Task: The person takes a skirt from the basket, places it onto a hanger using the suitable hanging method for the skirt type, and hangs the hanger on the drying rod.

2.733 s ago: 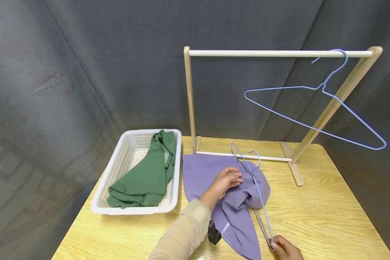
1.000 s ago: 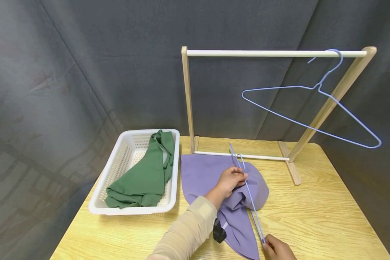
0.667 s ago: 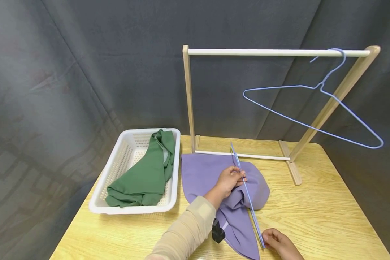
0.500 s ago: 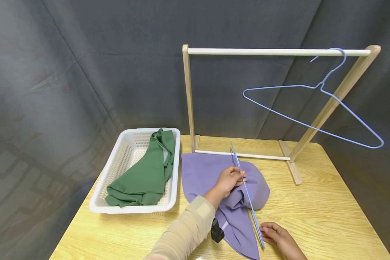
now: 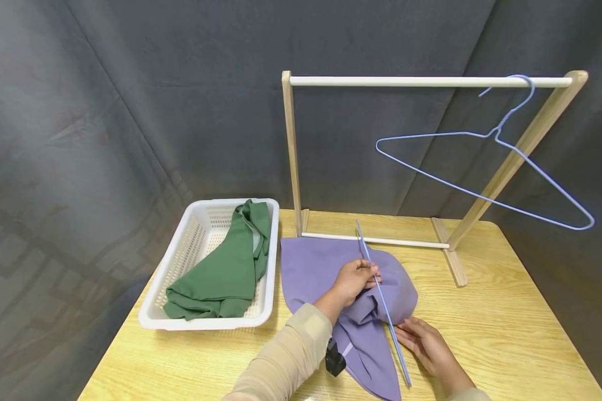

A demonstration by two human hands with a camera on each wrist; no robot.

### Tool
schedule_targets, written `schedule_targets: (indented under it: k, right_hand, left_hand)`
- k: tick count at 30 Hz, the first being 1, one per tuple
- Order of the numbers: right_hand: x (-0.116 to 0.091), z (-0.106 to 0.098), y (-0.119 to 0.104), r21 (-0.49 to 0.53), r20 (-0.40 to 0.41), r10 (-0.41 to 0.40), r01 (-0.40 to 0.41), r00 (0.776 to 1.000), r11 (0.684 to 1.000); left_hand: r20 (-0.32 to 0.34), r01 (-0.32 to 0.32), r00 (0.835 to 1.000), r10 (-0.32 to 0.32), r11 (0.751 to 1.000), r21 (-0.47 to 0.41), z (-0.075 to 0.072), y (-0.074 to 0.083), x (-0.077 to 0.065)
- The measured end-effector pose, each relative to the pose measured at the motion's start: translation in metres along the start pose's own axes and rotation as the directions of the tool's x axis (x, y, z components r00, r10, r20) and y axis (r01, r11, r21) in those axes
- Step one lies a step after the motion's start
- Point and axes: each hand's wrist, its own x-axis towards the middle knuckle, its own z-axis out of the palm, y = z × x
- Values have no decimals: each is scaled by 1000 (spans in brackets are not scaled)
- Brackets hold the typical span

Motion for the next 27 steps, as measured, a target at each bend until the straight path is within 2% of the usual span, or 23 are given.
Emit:
schedule_targets:
  k: [5,9,11,16,19,24,27]
  right_hand:
    - [6,-4,4,178,30,-46,40,998,983]
    - [8,-6,6,253,92,-83,57,992,966]
    - [9,-5,5,255,81,-89,66,993,965]
    - [10,1,0,244,-22,-97,99,995,965]
    - [9,4,-5,249,-39,-109,115,993,962]
    - [9,10,-14,235,-52,-155,163,987,958]
    - [10,12,-17,177,-64,-208,216,976,960]
  left_hand:
    - [5,-13,1000,13,1000,24,0,-1,-1]
    - [14,-42,999,41,998,46,-2,-1,-2]
    - [16,-54,998,53,998,44,-3,-1,-2]
    - [10,-68,998,68,998,18,-9,-2,-1]
    - [1,-84,996,84,996,15,-12,-1,-2]
    - [-27,-121,992,124,990,72,-15,1,-4]
    - [-36,-146,988,152,981,129,-16,1,-4]
